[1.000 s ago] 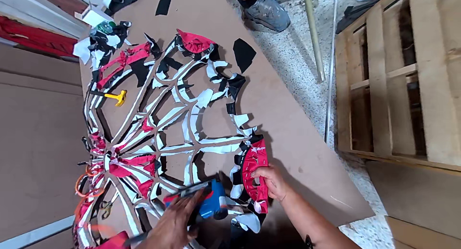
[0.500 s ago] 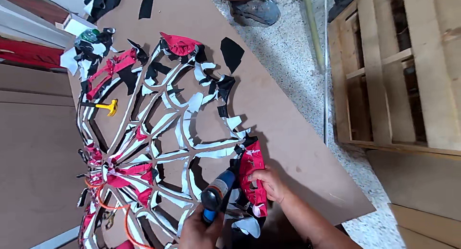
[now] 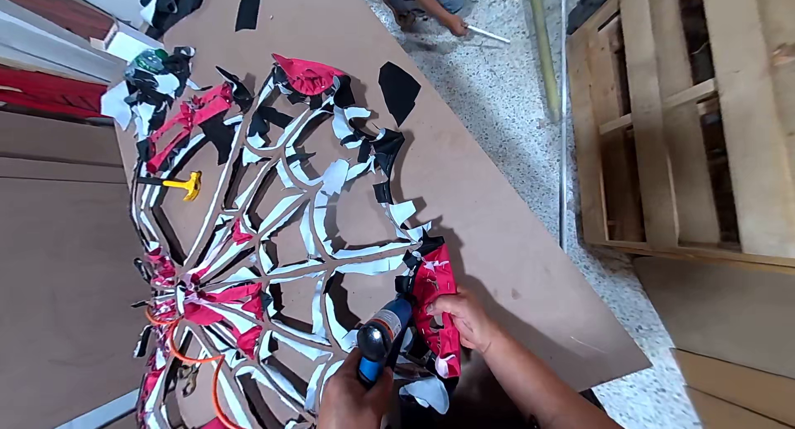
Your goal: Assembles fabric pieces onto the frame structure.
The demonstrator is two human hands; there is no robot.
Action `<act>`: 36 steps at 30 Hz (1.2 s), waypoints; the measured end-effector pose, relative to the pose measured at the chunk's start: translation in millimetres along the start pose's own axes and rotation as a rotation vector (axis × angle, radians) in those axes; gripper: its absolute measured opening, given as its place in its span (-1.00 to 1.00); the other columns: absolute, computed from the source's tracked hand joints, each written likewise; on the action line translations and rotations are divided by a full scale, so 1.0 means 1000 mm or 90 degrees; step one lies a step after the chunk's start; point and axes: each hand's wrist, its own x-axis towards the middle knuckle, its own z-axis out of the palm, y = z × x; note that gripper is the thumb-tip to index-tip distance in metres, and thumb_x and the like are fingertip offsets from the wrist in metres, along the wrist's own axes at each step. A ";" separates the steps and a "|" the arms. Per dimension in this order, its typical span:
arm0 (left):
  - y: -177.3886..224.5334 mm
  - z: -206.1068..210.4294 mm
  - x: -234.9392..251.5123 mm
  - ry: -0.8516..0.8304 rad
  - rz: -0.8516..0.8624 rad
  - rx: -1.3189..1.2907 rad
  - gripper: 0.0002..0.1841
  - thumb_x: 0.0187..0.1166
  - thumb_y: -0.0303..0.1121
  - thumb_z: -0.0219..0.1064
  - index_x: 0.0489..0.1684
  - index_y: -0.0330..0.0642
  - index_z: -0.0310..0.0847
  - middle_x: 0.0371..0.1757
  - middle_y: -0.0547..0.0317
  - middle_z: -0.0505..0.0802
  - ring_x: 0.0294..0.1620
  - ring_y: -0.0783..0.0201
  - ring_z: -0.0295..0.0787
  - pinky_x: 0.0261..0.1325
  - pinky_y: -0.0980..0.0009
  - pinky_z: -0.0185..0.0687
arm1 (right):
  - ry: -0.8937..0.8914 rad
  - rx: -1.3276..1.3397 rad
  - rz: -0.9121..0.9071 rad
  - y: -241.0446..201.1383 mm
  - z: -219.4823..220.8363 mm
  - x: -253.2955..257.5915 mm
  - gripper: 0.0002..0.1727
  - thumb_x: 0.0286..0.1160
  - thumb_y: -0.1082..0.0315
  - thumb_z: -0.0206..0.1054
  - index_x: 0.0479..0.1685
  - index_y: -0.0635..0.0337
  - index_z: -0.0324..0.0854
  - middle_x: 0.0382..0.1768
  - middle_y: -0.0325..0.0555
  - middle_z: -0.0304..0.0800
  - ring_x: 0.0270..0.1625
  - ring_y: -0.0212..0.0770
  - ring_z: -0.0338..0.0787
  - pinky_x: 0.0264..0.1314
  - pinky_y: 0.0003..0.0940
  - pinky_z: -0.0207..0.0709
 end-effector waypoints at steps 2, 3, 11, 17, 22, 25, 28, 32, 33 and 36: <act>0.001 0.001 0.002 0.005 -0.001 -0.001 -0.71 0.29 -0.24 0.48 -0.08 -0.16 0.75 -0.47 0.24 0.83 -0.49 0.31 0.78 -0.35 0.15 0.75 | 0.000 -0.004 -0.004 0.000 0.000 0.000 -0.68 0.04 0.57 0.42 -0.11 0.25 0.64 -0.25 -0.11 0.86 -0.18 -0.28 0.85 -0.09 -0.31 0.76; 0.002 0.001 0.003 0.005 0.003 0.000 -0.71 0.30 -0.25 0.48 -0.09 -0.17 0.75 -0.47 0.23 0.83 -0.49 0.31 0.78 -0.35 0.15 0.75 | -0.001 -0.007 -0.009 -0.001 -0.001 -0.001 -0.67 0.05 0.57 0.42 -0.09 0.26 0.64 -0.24 -0.11 0.87 -0.16 -0.28 0.86 -0.06 -0.30 0.76; 0.016 -0.001 0.016 0.018 0.019 0.043 -0.73 0.26 -0.18 0.45 -0.14 -0.05 0.76 -0.49 0.34 0.81 -0.49 0.36 0.77 -0.38 0.17 0.72 | 0.002 -0.014 -0.008 0.000 0.000 0.000 -0.67 0.04 0.56 0.43 -0.10 0.24 0.64 -0.25 -0.13 0.86 -0.18 -0.30 0.85 -0.09 -0.31 0.75; 0.024 -0.004 0.028 0.027 0.048 0.051 -0.75 0.22 -0.17 0.43 -0.19 -0.02 0.75 -0.54 0.39 0.77 -0.55 0.42 0.72 -0.46 0.26 0.68 | -0.011 -0.003 -0.021 -0.001 -0.001 0.000 -0.66 0.04 0.58 0.43 -0.09 0.25 0.65 -0.21 -0.11 0.88 -0.11 -0.29 0.87 0.00 -0.28 0.77; 0.030 -0.008 0.039 0.019 0.083 0.058 -0.78 0.21 -0.18 0.42 -0.23 0.01 0.74 -0.54 0.43 0.76 -0.55 0.45 0.70 -0.47 0.32 0.66 | -0.018 -0.001 -0.015 0.000 -0.003 0.000 -0.66 0.06 0.57 0.42 -0.07 0.24 0.64 -0.22 -0.12 0.88 -0.14 -0.29 0.86 -0.04 -0.29 0.77; 0.035 -0.012 0.046 0.012 0.100 0.073 -0.79 0.21 -0.18 0.41 -0.24 0.05 0.74 -0.54 0.46 0.75 -0.56 0.49 0.69 -0.48 0.36 0.65 | -0.016 -0.002 -0.012 0.001 -0.003 0.001 -0.67 0.05 0.57 0.42 -0.09 0.23 0.64 -0.25 -0.12 0.87 -0.19 -0.29 0.86 -0.10 -0.30 0.76; 0.039 -0.016 0.054 -0.006 0.120 0.084 -0.78 0.22 -0.17 0.41 -0.22 0.05 0.75 -0.52 0.47 0.76 -0.53 0.49 0.70 -0.45 0.36 0.66 | -0.019 -0.001 -0.022 0.001 -0.002 0.001 -0.67 0.06 0.58 0.41 -0.09 0.24 0.64 -0.24 -0.12 0.87 -0.17 -0.29 0.86 -0.06 -0.30 0.77; 0.047 -0.023 0.065 -0.034 0.150 0.119 -0.79 0.24 -0.18 0.39 -0.21 0.06 0.76 -0.49 0.45 0.78 -0.49 0.50 0.72 -0.39 0.36 0.68 | -0.016 0.002 -0.015 -0.001 -0.002 0.000 -0.65 0.05 0.59 0.42 -0.07 0.26 0.63 -0.22 -0.10 0.88 -0.15 -0.28 0.87 -0.04 -0.30 0.78; 0.051 -0.026 0.069 -0.048 0.154 0.130 -0.79 0.26 -0.18 0.40 -0.20 0.05 0.76 -0.47 0.44 0.79 -0.47 0.48 0.73 -0.36 0.34 0.70 | -0.015 -0.002 -0.017 -0.002 -0.002 0.000 -0.64 0.05 0.59 0.42 -0.05 0.26 0.63 -0.21 -0.10 0.89 -0.13 -0.28 0.88 -0.02 -0.30 0.78; 0.057 -0.040 0.075 -0.058 0.147 0.123 -0.78 0.28 -0.18 0.43 -0.17 0.03 0.76 -0.47 0.40 0.78 -0.46 0.43 0.72 -0.35 0.28 0.69 | -0.016 -0.022 -0.021 0.000 -0.002 -0.001 -0.67 0.08 0.58 0.41 -0.07 0.25 0.65 -0.21 -0.13 0.89 -0.13 -0.30 0.87 -0.01 -0.30 0.77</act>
